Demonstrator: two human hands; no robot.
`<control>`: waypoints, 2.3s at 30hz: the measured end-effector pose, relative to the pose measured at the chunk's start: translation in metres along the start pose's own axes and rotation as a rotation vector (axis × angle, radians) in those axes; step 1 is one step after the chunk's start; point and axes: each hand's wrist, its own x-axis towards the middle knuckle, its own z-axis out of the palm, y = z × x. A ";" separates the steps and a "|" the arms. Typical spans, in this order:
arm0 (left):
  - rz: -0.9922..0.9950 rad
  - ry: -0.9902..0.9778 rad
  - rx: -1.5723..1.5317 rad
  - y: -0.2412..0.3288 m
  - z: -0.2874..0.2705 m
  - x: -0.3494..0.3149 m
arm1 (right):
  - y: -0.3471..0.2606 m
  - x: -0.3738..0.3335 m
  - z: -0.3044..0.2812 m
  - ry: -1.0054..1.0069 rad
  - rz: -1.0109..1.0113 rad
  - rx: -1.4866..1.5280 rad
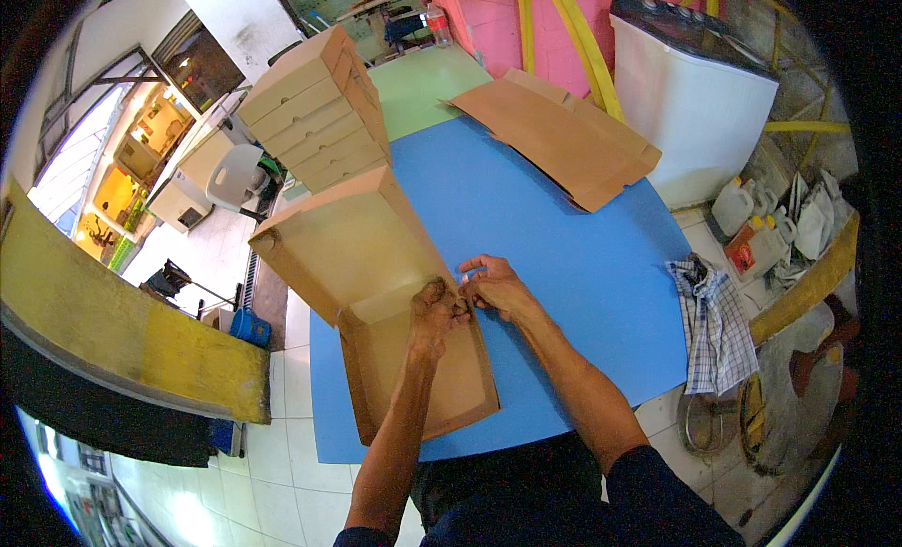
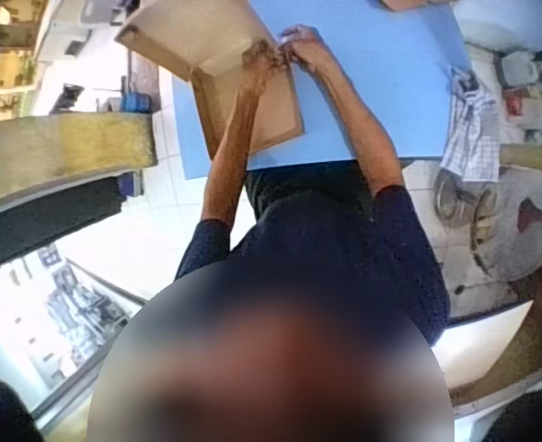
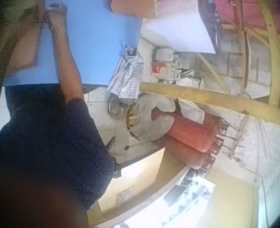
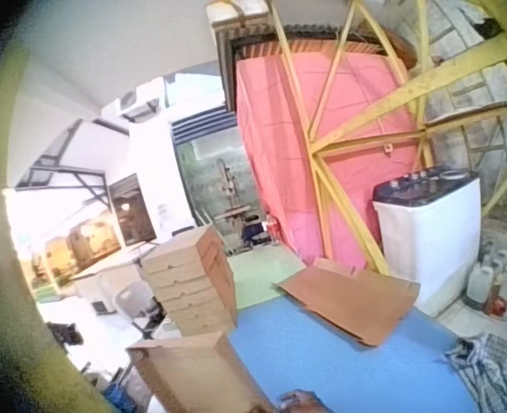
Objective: The person assembles flat-packed cardboard boxes by folding the side flaps, tucking tabs into slots, and closing the bottom. The person repeats this process for multiple boxes and stacks the finished boxes on the table.
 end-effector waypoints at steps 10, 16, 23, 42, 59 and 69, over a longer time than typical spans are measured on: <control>-0.030 -0.062 -0.243 -0.031 -0.017 0.016 | 0.001 0.003 -0.014 -0.092 0.001 -0.001; 0.041 -0.018 -0.020 -0.044 -0.013 0.030 | -0.009 -0.028 -0.011 -0.115 -0.050 -0.087; 0.420 0.185 0.583 0.000 0.004 -0.014 | 0.000 -0.044 -0.042 0.219 -0.418 -0.860; 0.237 0.121 0.096 -0.019 -0.096 0.019 | -0.059 -0.038 0.028 0.016 -0.607 -1.155; 0.335 0.252 0.388 -0.024 -0.089 -0.020 | 0.003 0.031 0.073 -0.302 -0.353 -0.617; 0.244 0.450 0.618 -0.017 -0.084 -0.017 | -0.072 0.017 0.101 -0.560 -0.362 -1.197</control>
